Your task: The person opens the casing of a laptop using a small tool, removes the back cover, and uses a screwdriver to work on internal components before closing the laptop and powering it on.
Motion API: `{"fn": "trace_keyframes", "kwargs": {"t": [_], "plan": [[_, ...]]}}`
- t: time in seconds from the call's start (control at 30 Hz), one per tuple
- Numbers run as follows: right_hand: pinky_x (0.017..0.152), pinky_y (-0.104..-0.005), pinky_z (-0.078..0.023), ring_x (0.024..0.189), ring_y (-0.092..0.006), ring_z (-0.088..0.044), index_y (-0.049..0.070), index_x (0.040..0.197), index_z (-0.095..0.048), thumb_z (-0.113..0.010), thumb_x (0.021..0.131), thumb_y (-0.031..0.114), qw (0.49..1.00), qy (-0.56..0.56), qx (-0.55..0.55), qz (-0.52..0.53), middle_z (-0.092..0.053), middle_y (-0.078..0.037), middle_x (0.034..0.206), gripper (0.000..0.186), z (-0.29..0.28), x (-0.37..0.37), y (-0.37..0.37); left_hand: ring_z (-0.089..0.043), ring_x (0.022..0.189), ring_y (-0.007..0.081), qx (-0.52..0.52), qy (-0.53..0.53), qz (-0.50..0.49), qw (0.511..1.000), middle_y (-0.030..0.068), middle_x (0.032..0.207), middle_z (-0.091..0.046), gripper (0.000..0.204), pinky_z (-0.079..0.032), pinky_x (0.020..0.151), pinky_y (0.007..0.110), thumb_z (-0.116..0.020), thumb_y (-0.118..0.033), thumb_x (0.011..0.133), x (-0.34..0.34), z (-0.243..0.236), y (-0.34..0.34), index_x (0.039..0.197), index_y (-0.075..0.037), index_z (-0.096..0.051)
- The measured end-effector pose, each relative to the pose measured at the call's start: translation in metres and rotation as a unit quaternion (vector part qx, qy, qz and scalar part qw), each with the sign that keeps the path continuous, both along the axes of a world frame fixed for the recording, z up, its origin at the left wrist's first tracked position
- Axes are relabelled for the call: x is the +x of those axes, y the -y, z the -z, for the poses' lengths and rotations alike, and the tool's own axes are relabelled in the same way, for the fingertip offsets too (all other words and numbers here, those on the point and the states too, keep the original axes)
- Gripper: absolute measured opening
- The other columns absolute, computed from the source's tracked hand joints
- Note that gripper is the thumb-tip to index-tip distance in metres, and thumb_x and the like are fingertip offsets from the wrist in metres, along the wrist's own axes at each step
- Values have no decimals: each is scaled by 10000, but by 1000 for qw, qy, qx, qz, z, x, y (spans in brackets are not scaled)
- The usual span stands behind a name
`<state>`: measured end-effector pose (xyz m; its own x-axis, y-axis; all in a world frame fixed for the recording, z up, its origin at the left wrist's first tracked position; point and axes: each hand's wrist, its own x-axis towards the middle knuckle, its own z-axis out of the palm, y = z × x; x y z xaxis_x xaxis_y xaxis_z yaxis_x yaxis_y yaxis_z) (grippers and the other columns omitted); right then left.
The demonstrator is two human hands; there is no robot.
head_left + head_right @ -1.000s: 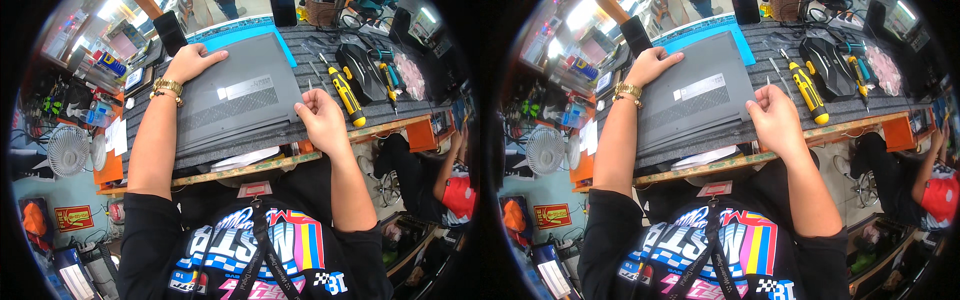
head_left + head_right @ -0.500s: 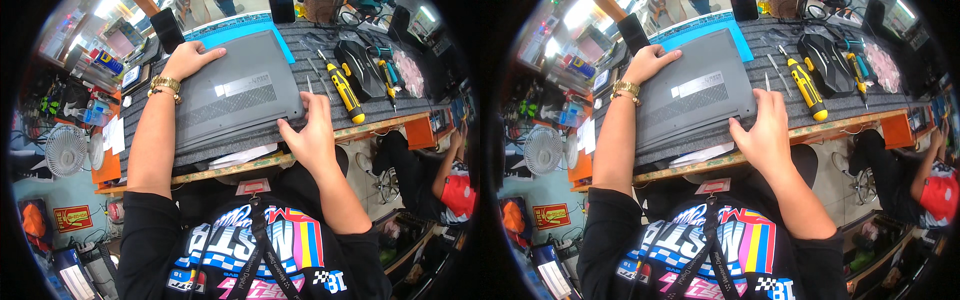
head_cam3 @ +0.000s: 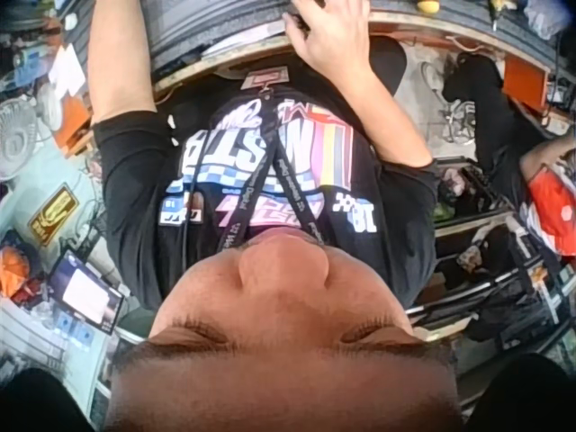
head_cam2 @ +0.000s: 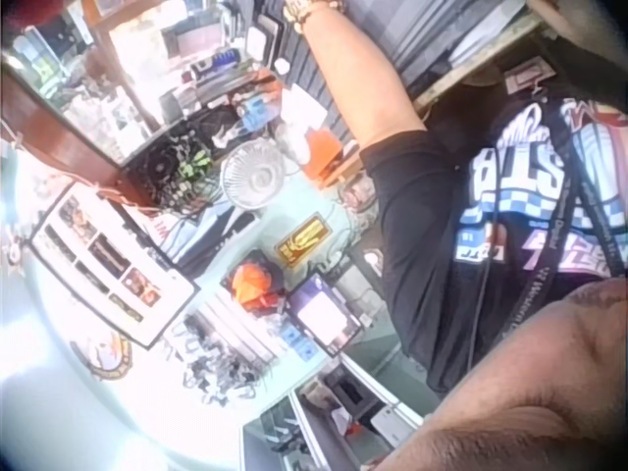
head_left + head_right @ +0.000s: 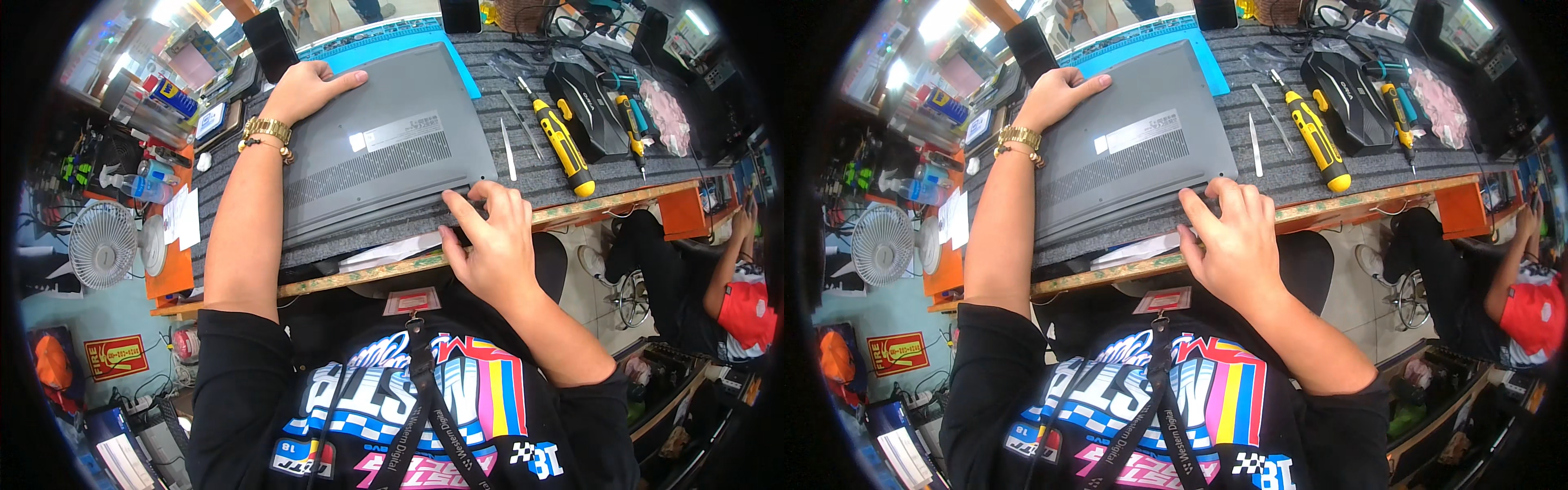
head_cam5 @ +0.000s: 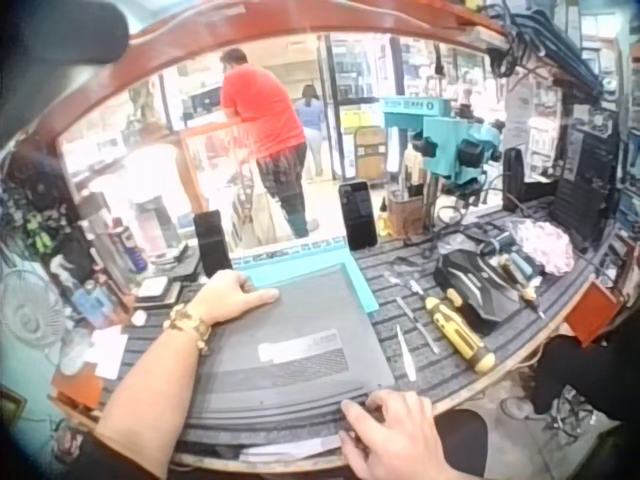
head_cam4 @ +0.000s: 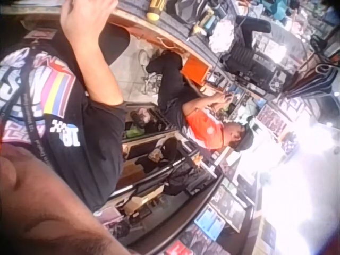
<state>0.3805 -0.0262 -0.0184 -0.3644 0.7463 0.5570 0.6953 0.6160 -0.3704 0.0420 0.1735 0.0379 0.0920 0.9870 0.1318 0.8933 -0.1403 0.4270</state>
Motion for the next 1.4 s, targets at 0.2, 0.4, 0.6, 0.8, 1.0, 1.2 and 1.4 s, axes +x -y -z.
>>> {"fn": "trace_keyframes", "kwargs": {"t": [0.2, 0.4, 0.6, 0.8, 1.0, 1.2, 1.4], "plan": [[903, -466, -424, 1077, -312, -559, 130, 1305, -731, -834, 867, 201, 999, 33, -5, 0, -592, -125, 1181, 455, -1, -4, 0, -714, 720, 265, -12, -9, -10, 1000, 176, 774, -733, 893, -562, 697, 386, -739, -872, 795, 2, -1, 1, 763, 20, -701], [894, -472, -398, 1066, -291, -551, 159, 1316, -725, -835, 880, 279, 998, 49, -3, -32, -592, -96, 1158, 466, -4, -22, 7, -722, 741, 277, -11, -11, -7, 1000, 176, 783, -738, 880, -564, 716, 389, -742, -864, 797, -1, 4, 1, 774, 15, -713], [889, -468, -387, 1050, -284, -536, 148, 1305, -722, -838, 873, 322, 998, 38, -1, -59, -562, -80, 1114, 480, -4, -54, 12, -713, 731, 275, -8, -7, -4, 1000, 166, 770, -731, 872, -564, 719, 399, -741, -864, 801, 0, 3, 2, 764, 7, -712], [890, -458, -385, 1062, -274, -529, 128, 1287, -729, -834, 874, 320, 996, 39, 11, -81, -562, -75, 1117, 468, -4, -75, 15, -711, 726, 268, -5, -6, 0, 1000, 160, 760, -728, 882, -564, 714, 400, -745, -869, 795, -1, 5, -1, 772, 12, -722], [888, -457, -383, 1049, -280, -533, 133, 1327, -718, -842, 877, 327, 993, 50, 17, -104, -556, -73, 1115, 506, -3, -89, 17, -625, 662, 197, 26, 0, 2, 1000, 79, 668, -624, 811, -503, 649, 367, -755, -805, 860, -3, 10, 0, 714, -17, -633], [857, -445, -394, 1033, -245, -568, 91, 1308, -740, -815, 865, 299, 990, 60, 30, -124, -602, -49, 1077, 495, 0, -114, 26, -678, 698, 230, 9, -7, 5, 1000, 117, 713, -679, 845, -540, 686, 378, -745, -852, 821, -1, 2, 1, 750, -11, -691], [860, -454, -390, 1020, -275, -566, 90, 1348, -719, -850, 869, 299, 988, 32, 6, -149, -599, -87, 1075, 539, 0, -126, 28, -717, 723, 253, -1, -20, 3, 1000, 147, 750, -722, 888, -570, 708, 379, -742, -892, 782, -3, -4, 0, 774, -4, -733]]}}
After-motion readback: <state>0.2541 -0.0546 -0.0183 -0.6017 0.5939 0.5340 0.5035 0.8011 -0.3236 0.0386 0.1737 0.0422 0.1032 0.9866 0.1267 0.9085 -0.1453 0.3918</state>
